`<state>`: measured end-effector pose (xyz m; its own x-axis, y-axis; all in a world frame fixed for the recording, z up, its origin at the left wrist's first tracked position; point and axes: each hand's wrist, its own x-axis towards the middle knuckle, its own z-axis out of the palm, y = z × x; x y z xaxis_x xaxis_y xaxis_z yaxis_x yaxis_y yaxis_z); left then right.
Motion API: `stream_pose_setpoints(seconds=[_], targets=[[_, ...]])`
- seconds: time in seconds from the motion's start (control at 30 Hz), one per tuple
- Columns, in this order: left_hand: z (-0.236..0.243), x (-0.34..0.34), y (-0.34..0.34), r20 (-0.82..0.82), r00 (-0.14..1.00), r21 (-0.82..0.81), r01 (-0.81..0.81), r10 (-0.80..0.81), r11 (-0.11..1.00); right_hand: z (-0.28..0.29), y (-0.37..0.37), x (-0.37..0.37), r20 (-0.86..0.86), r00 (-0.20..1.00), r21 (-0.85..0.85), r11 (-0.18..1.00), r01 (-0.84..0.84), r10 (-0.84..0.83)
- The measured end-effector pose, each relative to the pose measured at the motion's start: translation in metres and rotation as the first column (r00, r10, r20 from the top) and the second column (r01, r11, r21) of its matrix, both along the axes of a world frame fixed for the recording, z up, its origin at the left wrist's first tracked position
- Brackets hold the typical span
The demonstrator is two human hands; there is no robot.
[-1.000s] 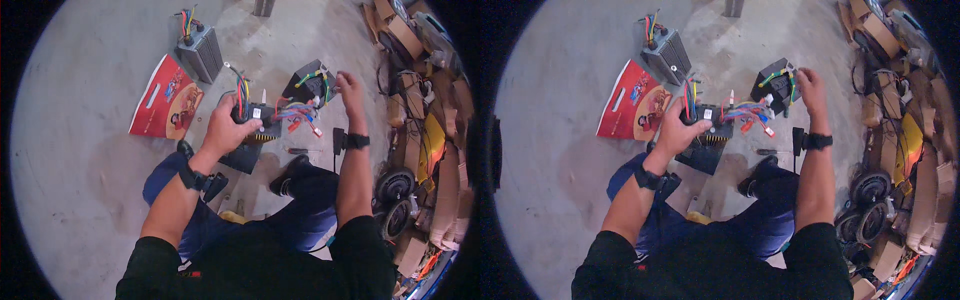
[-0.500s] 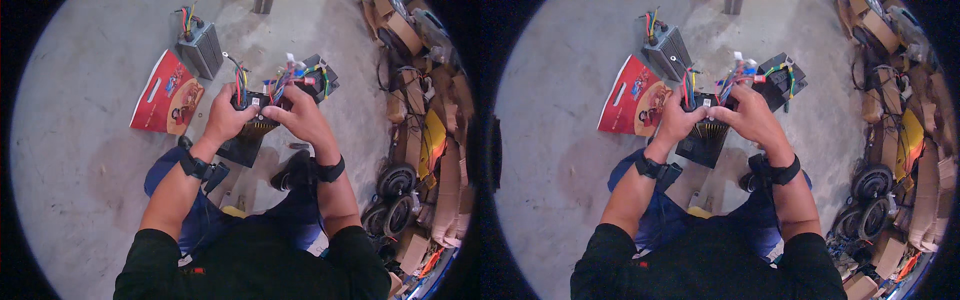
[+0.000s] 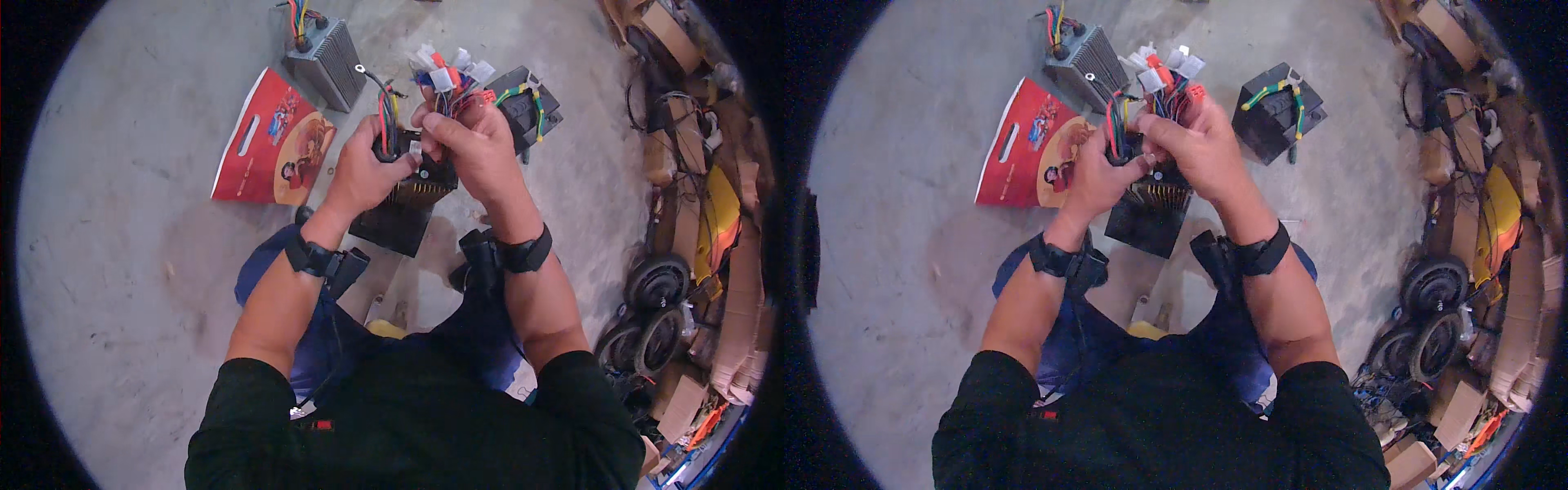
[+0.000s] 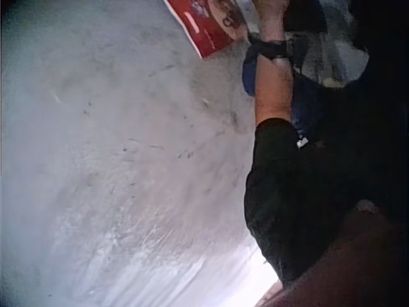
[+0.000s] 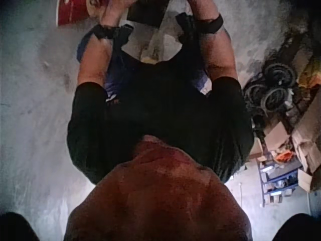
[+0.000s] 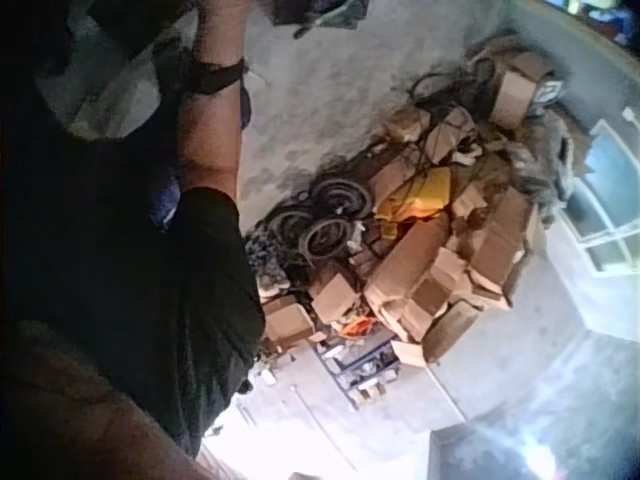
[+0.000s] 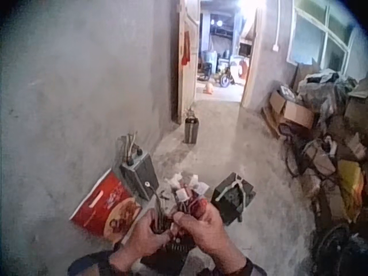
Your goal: Inspecting and organizing the wiring on an electric vehicle motor controller while sitting on a workshop floor.
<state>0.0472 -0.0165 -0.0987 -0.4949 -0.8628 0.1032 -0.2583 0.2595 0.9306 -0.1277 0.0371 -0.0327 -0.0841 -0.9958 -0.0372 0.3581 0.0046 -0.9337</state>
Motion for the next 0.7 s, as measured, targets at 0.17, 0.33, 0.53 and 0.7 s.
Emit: stream_pose_setpoints(seconds=[0.17,0.33,0.53,0.7], targets=[[0.025,0.001,0.009,-0.099,0.994,0.123,0.065,-0.053,0.99,0.012,0.01,0.002,0.193,0.981,-0.041,0.999,-0.012,0.019],[0.026,0.004,0.003,-0.072,0.991,0.135,0.12,-0.112,0.983,0.0,0.001,-0.015,0.243,0.932,-0.137,0.961,-0.242,0.269],[0.03,0.011,0.007,-0.148,0.979,0.144,0.161,-0.139,0.976,-0.004,0.001,-0.008,0.47,0.719,-0.28,0.859,-0.429,0.512],[0.029,0.017,0.013,-0.18,0.981,0.227,0.118,-0.077,0.967,0.001,0.0,-0.013,0.099,0.947,-0.145,0.946,-0.291,0.307]])
